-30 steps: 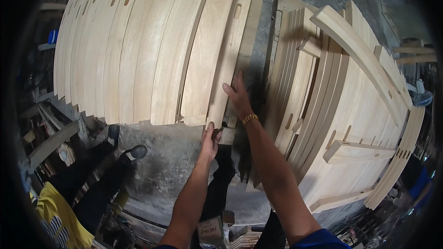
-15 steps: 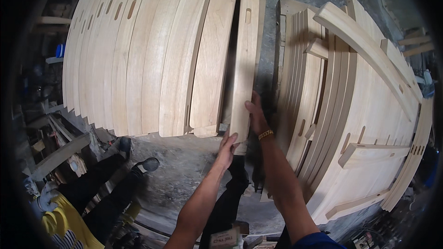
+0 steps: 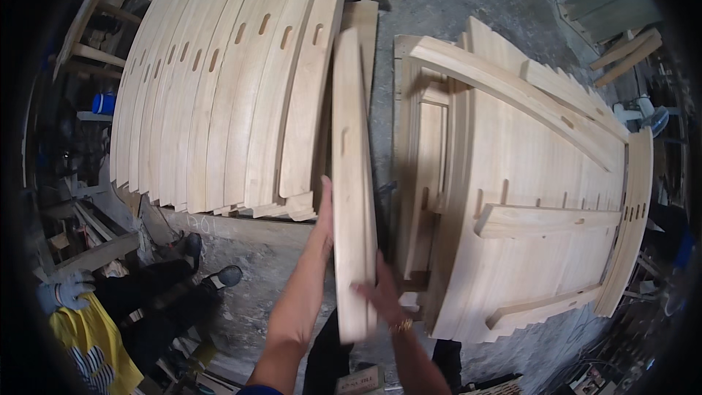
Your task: The person applies a white liquid to the edges of wooden boards using a brush and a small container, then stacks the treated boards with others. The person handles the boards one at a time, placing them in a pile.
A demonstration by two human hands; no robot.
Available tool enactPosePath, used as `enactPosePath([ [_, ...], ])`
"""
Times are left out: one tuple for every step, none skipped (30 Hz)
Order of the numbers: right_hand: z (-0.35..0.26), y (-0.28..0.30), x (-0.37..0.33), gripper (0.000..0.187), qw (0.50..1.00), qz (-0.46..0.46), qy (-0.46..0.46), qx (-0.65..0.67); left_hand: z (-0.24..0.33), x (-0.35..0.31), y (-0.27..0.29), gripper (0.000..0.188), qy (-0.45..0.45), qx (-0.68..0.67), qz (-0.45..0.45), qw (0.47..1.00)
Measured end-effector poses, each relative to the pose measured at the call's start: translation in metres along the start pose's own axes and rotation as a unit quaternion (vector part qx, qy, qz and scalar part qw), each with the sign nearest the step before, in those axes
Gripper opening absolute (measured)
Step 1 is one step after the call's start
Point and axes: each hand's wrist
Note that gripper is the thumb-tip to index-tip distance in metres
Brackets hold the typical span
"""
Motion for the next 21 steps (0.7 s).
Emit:
enactPosePath([
  [0.016, -0.009, -0.035, 0.087, 0.987, 0.073, 0.003, -0.145, 0.002, -0.005, -0.001, 0.085, -0.008, -0.028, -0.026, 0.999],
  [0.033, -0.016, -0.068, 0.092, 0.948, 0.142, 0.005, -0.286, 0.003, -0.012, 0.0, 0.086, -0.017, -0.055, -0.049, 0.997],
  [0.033, -0.015, -0.095, 0.092, 0.949, 0.141, -0.011, -0.281, -0.012, -0.02, -0.005, 0.082, -0.062, -0.104, -0.039, 0.992],
  [0.036, -0.016, -0.122, 0.092, 0.953, 0.131, -0.027, -0.271, -0.025, -0.038, -0.008, 0.08, -0.082, -0.11, -0.003, 0.99],
  [0.052, -0.017, -0.145, 0.095, 0.958, 0.141, -0.067, -0.241, -0.041, -0.058, -0.013, 0.077, -0.097, -0.113, 0.028, 0.988],
  [0.066, -0.018, -0.166, 0.095, 0.957, 0.146, -0.074, -0.241, -0.054, -0.079, -0.016, 0.075, -0.113, -0.115, 0.06, 0.985],
  [0.078, -0.016, -0.189, 0.095, 0.955, 0.155, -0.086, -0.239, -0.069, -0.095, -0.016, 0.069, -0.127, -0.081, 0.065, 0.986],
  [0.076, -0.014, -0.213, 0.094, 0.948, 0.155, -0.061, -0.272, -0.079, -0.114, -0.008, 0.063, -0.148, -0.046, 0.08, 0.985],
  [0.076, -0.01, -0.236, 0.092, 0.937, 0.168, -0.042, -0.304, -0.091, -0.135, -0.006, 0.062, -0.159, -0.018, 0.094, 0.983],
  [0.081, -0.006, -0.253, 0.095, 0.944, 0.124, -0.051, -0.301, -0.094, -0.153, -0.003, 0.062, -0.169, 0.008, 0.102, 0.98],
  [0.086, -0.002, -0.272, 0.098, 0.948, 0.099, -0.072, -0.294, -0.097, -0.171, -0.001, 0.061, -0.17, 0.028, 0.109, 0.979],
  [0.093, -0.002, -0.29, 0.101, 0.95, 0.089, -0.1, -0.28, -0.097, -0.183, -0.005, 0.061, -0.163, 0.048, 0.109, 0.979],
  [0.119, -0.014, -0.295, 0.11, 0.934, 0.152, -0.043, -0.321, -0.095, -0.196, -0.009, 0.061, -0.153, 0.073, 0.107, 0.98],
  [0.112, -0.006, -0.297, 0.101, 0.955, 0.165, -0.011, -0.247, -0.086, -0.21, -0.01, 0.061, -0.156, 0.101, 0.118, 0.975],
  [0.086, 0.01, -0.3, 0.092, 0.969, 0.176, 0.026, -0.171, -0.081, -0.217, -0.019, 0.061, -0.148, 0.135, 0.111, 0.973],
  [0.068, 0.024, -0.304, 0.084, 0.975, 0.18, 0.079, -0.1, -0.077, -0.219, -0.036, 0.061, -0.141, 0.168, 0.091, 0.971],
  [0.072, 0.03, -0.283, 0.09, 0.966, 0.223, 0.103, -0.078, -0.078, -0.216, -0.062, 0.062, -0.114, 0.211, 0.05, 0.97],
  [0.055, 0.048, -0.278, 0.095, 0.952, 0.266, 0.149, -0.03, -0.079, -0.209, -0.087, 0.062, -0.093, 0.259, -0.007, 0.961],
  [0.032, 0.067, -0.282, 0.101, 0.928, 0.319, 0.193, 0.005, -0.086, -0.201, -0.123, 0.063, -0.058, 0.301, -0.096, 0.947],
  [-0.017, 0.115, -0.297, 0.107, 0.911, 0.316, 0.259, 0.06, -0.082, -0.198, -0.141, 0.064, -0.052, 0.339, -0.15, 0.927],
  [-0.034, 0.146, -0.308, 0.111, 0.912, 0.315, 0.237, 0.108, -0.089, -0.189, -0.181, 0.065, -0.02, 0.372, -0.247, 0.895],
])
Point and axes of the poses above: each hand's wrist, its own x-axis towards the middle knuckle, its own y-axis out of the back of the hand, z = x × y, and after that the axes turned 13 degrees about -y, right-handed
